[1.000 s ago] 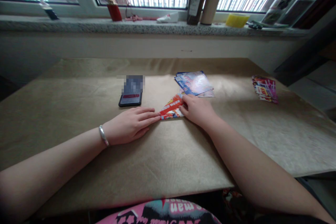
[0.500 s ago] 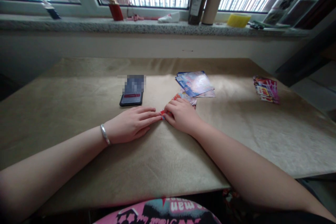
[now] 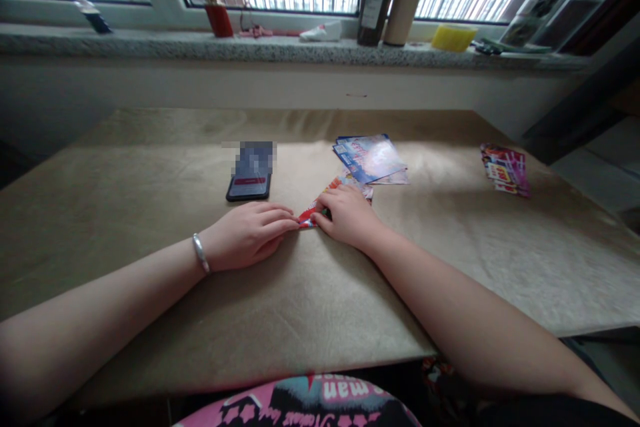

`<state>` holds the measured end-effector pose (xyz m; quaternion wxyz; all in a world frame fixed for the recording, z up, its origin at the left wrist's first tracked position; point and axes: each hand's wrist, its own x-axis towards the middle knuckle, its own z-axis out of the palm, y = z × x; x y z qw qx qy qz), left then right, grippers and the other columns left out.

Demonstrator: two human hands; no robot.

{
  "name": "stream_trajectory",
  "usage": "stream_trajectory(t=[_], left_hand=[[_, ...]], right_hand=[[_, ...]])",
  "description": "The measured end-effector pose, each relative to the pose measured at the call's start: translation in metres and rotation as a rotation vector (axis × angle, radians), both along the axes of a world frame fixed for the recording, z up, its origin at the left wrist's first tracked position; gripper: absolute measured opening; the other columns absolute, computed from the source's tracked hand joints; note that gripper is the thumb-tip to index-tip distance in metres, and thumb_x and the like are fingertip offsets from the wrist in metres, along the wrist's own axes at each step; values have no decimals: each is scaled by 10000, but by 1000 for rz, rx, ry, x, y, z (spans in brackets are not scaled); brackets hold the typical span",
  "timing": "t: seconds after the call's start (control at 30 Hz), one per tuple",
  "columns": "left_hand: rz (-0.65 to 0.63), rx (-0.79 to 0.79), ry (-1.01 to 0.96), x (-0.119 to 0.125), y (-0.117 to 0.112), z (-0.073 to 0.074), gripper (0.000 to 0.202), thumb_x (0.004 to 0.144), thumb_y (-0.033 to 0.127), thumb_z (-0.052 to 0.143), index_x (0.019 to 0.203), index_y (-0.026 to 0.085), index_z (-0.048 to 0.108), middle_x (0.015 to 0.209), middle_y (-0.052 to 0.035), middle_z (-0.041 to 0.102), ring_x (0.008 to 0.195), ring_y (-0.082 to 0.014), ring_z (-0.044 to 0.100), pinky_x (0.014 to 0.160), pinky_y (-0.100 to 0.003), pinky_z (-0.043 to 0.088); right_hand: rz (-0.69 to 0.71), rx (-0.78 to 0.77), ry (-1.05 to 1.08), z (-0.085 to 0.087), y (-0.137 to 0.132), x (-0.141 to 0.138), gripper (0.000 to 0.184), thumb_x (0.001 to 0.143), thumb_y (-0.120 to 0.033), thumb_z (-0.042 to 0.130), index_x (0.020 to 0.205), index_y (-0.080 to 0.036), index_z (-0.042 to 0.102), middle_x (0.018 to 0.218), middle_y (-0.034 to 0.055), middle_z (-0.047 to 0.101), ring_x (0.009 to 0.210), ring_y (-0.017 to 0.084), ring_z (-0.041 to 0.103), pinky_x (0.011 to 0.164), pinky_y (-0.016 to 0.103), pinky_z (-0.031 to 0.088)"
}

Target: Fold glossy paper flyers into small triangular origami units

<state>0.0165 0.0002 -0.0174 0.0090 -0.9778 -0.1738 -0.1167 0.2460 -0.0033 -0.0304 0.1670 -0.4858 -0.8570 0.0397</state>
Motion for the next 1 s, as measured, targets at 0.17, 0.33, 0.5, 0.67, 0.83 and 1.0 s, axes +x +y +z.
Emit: stream_trajectory(t=[0.17, 0.33, 0.5, 0.67, 0.83, 1.0], left_hand=[[-5, 8, -11, 0, 0, -1, 382, 873, 156, 425, 1243, 178, 516, 1091, -90, 630, 1008, -190, 570, 848, -330, 497], [1, 23, 34, 0, -1, -1, 406, 859, 156, 454, 1260, 173, 515, 1108, -93, 621, 1026, -202, 558, 864, -348, 490], [39, 52, 29, 3, -3, 0, 364, 870, 166, 444, 1219, 182, 547, 1063, -91, 629, 988, -196, 568, 828, -335, 495], [70, 35, 21, 5, -6, 0, 352, 863, 158, 462, 1202, 181, 553, 1049, -84, 624, 990, -195, 563, 829, -330, 493], [69, 32, 22, 5, -5, -1, 340, 863, 159, 460, 1187, 176, 563, 1040, -82, 626, 982, -196, 564, 826, -330, 492], [61, 19, 4, 4, -3, -2, 329, 876, 168, 439, 1177, 181, 574, 1039, -75, 633, 967, -190, 571, 819, -325, 494]], right_hand=[[-6, -12, -26, 1, 1, -1, 187, 840, -345, 538, 744, -196, 599, 860, 65, 677, 856, 216, 558, 804, 348, 336], [-29, -15, -15, 2, 0, -1, 188, 839, -349, 547, 754, -194, 610, 863, 59, 688, 854, 219, 566, 816, 353, 337], [-56, -43, 25, 0, 2, -1, 156, 822, -327, 574, 762, -195, 632, 826, 54, 691, 825, 215, 568, 788, 343, 353], [-36, -46, 81, -3, 3, -1, 130, 815, -301, 586, 763, -191, 631, 843, 60, 687, 820, 203, 573, 758, 318, 379], [-40, -25, 43, -4, 3, -2, 131, 817, -307, 585, 768, -191, 619, 853, 61, 684, 851, 214, 562, 762, 319, 378], [-39, -19, 28, -4, 3, -2, 135, 824, -313, 579, 768, -195, 613, 848, 56, 681, 833, 209, 558, 757, 320, 370]])
